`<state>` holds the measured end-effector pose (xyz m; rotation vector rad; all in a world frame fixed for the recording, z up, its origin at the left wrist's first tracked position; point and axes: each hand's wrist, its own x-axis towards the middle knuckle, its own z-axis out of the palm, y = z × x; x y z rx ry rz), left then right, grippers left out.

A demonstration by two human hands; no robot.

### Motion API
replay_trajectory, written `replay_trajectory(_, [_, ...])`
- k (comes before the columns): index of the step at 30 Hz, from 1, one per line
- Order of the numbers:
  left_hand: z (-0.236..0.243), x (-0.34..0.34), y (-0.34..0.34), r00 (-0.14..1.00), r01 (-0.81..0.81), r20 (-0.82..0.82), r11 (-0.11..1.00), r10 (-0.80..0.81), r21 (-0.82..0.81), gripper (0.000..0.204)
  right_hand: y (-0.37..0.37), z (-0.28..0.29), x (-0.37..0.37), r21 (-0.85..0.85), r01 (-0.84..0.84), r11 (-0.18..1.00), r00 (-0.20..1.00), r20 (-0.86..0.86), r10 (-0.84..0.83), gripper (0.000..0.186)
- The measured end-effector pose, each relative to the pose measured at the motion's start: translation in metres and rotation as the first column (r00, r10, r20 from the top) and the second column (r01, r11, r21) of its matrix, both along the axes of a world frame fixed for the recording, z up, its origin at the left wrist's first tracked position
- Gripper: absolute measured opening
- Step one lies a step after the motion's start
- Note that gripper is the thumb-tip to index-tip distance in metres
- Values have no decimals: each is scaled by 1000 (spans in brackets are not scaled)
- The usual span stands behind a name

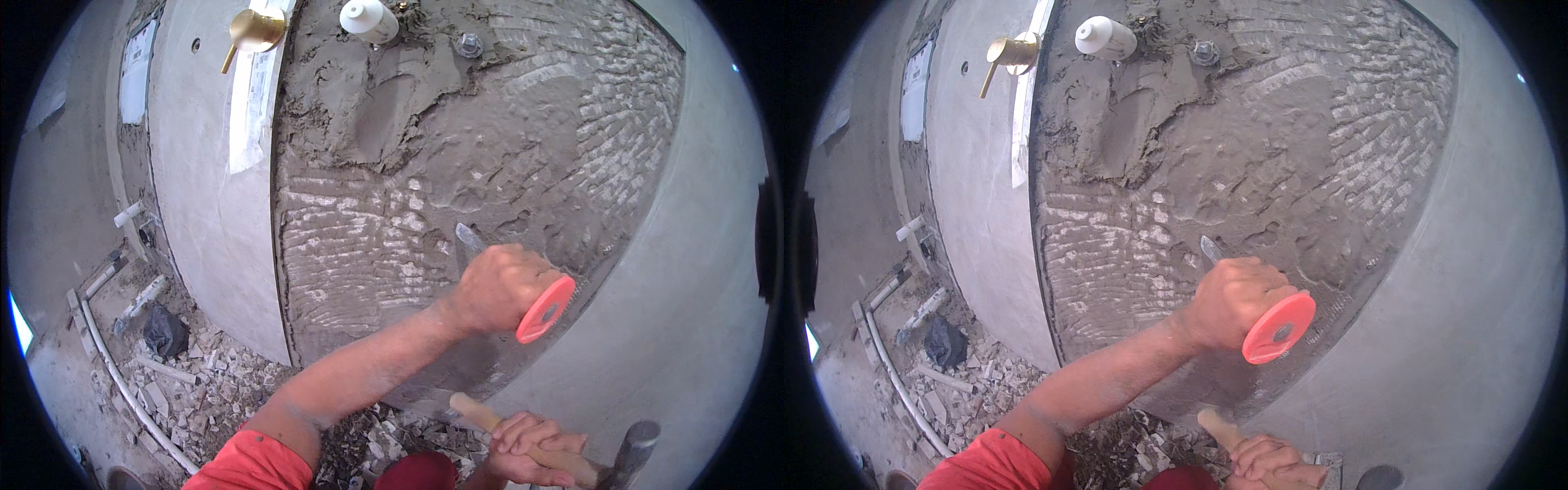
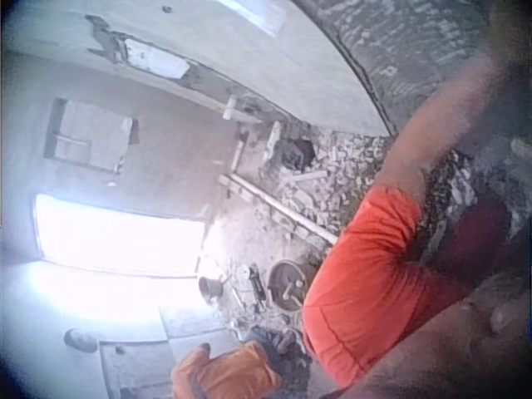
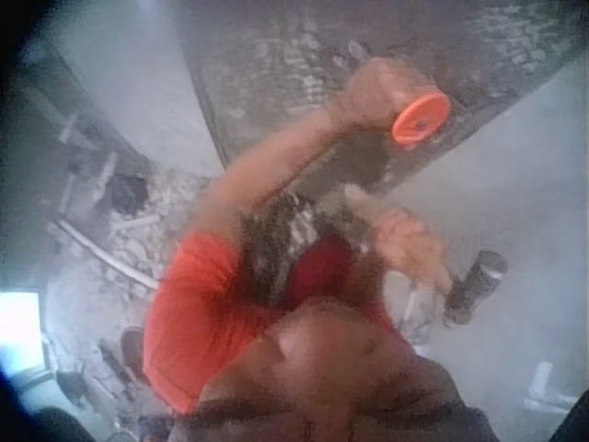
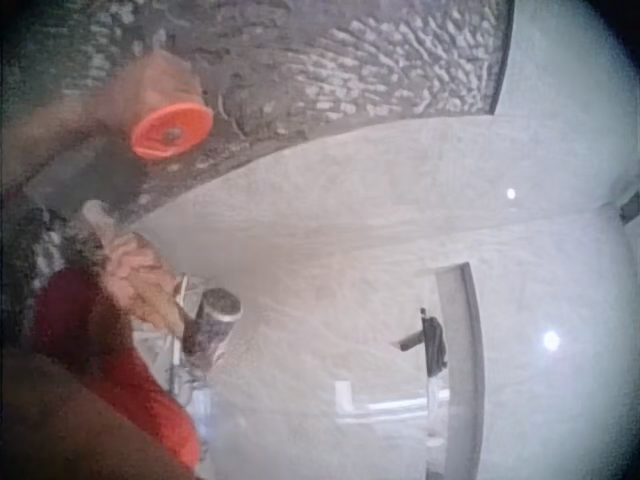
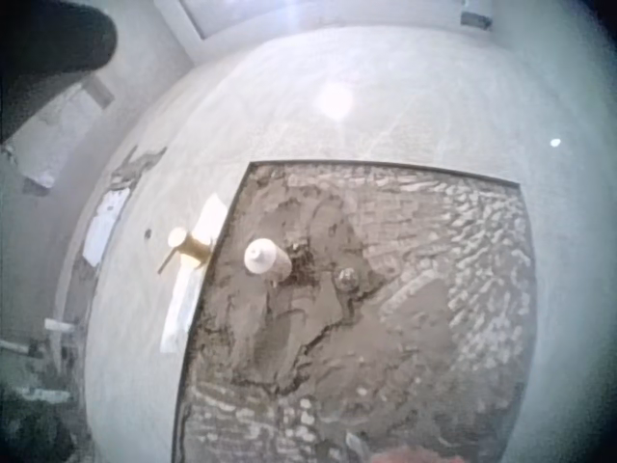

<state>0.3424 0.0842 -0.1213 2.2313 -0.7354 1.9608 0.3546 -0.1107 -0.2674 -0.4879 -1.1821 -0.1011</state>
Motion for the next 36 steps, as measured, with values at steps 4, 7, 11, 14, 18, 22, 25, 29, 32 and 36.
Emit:
replay_trajectory(4, [-1, 4, 9, 999, -42, -31, 999, 42, 9, 20, 10, -25, 11, -301, 26, 953, 934, -332, -130, 64])
replay_trajectory(7, [0, 5, 10, 994, -80, -66, 996, 82, 26, 24, 4, -30, 11, -307, -14, 952, 880, -456, -134, 63])
replay_trajectory(11, [-1, 8, 3, 996, -68, -63, 997, 69, 22, 23, -5, -23, 11, 88, -114, 990, 946, -296, 135, 55])
replay_trajectory(14, [-1, 10, 2, 991, -100, -80, 994, 103, 49, 23, 11, -7, 12, -76, -19, 997, 950, -312, -5, 61])
replay_trajectory(18, [-1, 7, 11, 973, -148, -166, 987, 157, 64, 23, 1, 5, 13, -323, -146, 935, 872, -489, -33, 62])
replay_trajectory(22, [-3, 11, 8, 970, -170, -158, 981, 182, 89, 22, 2, 16, -3, 132, -150, 980, 920, -344, 188, 65])
replay_trajectory(25, [1, 11, 5, 975, -155, -144, 984, 167, 88, 21, 21, -56, 46, -319, 333, 887, 925, -72, -373, 65])
replay_trajectory(29, [-1, 5, 9, 972, -166, -152, 983, 178, 83, 19, 10, -40, 34, -470, 10, 883, 916, -350, -197, 59])
replay_trajectory(32, [-5, 13, 11, 981, -171, -82, 982, 178, 84, 18, 6, -9, 6, 21, -208, 978, 823, -536, 187, 57])
replay_trajectory(36, [-5, 18, 6, 975, -189, -101, 978, 197, 86, 17, 21, 8, 2, -27, -46, 999, 957, -289, 37, 60])
